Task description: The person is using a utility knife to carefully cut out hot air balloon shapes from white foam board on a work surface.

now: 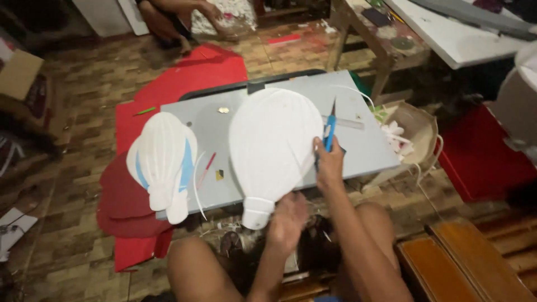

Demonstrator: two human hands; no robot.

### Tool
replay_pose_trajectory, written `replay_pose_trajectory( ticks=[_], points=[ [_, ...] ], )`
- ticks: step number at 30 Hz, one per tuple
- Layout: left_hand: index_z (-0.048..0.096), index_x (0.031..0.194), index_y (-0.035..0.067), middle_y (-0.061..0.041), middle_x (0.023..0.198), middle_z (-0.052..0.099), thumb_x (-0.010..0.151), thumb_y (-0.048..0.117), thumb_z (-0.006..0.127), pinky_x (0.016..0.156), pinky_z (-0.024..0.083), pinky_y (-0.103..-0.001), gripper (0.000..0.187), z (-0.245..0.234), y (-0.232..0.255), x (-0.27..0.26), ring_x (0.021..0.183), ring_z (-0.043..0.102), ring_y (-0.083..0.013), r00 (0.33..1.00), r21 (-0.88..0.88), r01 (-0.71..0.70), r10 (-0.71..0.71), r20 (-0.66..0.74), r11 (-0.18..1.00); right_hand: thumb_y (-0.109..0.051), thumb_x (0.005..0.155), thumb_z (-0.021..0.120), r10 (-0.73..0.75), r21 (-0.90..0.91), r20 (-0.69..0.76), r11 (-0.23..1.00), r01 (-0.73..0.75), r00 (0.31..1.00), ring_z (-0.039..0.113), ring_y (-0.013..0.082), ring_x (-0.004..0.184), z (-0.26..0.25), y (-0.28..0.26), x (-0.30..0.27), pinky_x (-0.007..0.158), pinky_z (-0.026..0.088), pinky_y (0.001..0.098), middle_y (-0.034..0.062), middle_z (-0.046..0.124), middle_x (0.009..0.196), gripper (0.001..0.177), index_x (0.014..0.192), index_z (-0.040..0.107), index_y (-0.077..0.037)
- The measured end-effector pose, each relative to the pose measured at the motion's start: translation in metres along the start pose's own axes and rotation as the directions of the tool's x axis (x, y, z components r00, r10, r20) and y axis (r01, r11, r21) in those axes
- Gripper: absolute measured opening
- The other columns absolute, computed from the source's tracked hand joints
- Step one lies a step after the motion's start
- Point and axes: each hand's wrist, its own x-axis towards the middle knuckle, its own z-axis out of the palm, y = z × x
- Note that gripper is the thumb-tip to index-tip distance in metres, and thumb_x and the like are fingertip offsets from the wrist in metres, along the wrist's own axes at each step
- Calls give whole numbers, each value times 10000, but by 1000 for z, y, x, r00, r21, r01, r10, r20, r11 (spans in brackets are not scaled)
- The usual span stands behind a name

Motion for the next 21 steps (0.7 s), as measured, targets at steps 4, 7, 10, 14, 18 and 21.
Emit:
replay_pose_trajectory(
  ticks=[4,7,10,14,18,21],
  points=[
    [636,1211,-72,-184,1106,731,866,220,679,739,588,-244,455,105,44,-46,910,716,-199,928,692,369,-288,-237,621,-118,908,640,6,64,34,998,-8,999,465,111,806,-13,-15,14,804,410,238,20,540,896,367,1252,598,4],
    [720,906,-59,-179,839,758,891,209,630,562,538,-287,282,116,82,-38,573,611,-188,898,833,440,-133,-420,336,-114,931,619,-14,45,108,999,9,994,457,103,752,-23,-24,11,732,413,228,10,527,849,320,1230,598,-2],
    [655,785,-29,-129,644,631,871,38,676,394,432,-287,112,109,132,-14,437,505,-168,843,888,11,474,-255,459,-125,918,631,25,34,146,999,-30,989,496,117,790,-28,-12,13,776,431,245,30,569,886,401,1298,595,-2],
    [459,1357,77,-199,1330,514,844,414,782,983,433,-463,693,144,180,21,1228,498,-329,839,990,12,538,-86,140,-172,882,765,61,26,77,998,-64,995,637,158,738,-22,2,4,689,582,328,68,664,873,431,1286,644,-80],
    [469,1411,-50,-223,1216,574,829,335,793,999,476,-428,769,151,180,31,1160,561,-301,952,998,3,305,-24,70,-208,868,778,144,-43,164,989,-139,976,626,203,795,-16,21,-15,728,579,369,115,655,934,546,1350,595,-28],
    [661,1166,39,-95,865,683,842,354,799,715,568,-332,472,132,174,29,760,651,-193,951,975,63,285,-123,212,-283,951,679,155,-295,184,951,-95,971,635,374,1099,-23,11,-33,913,505,521,240,649,1212,562,1433,538,-32]
  ],
)
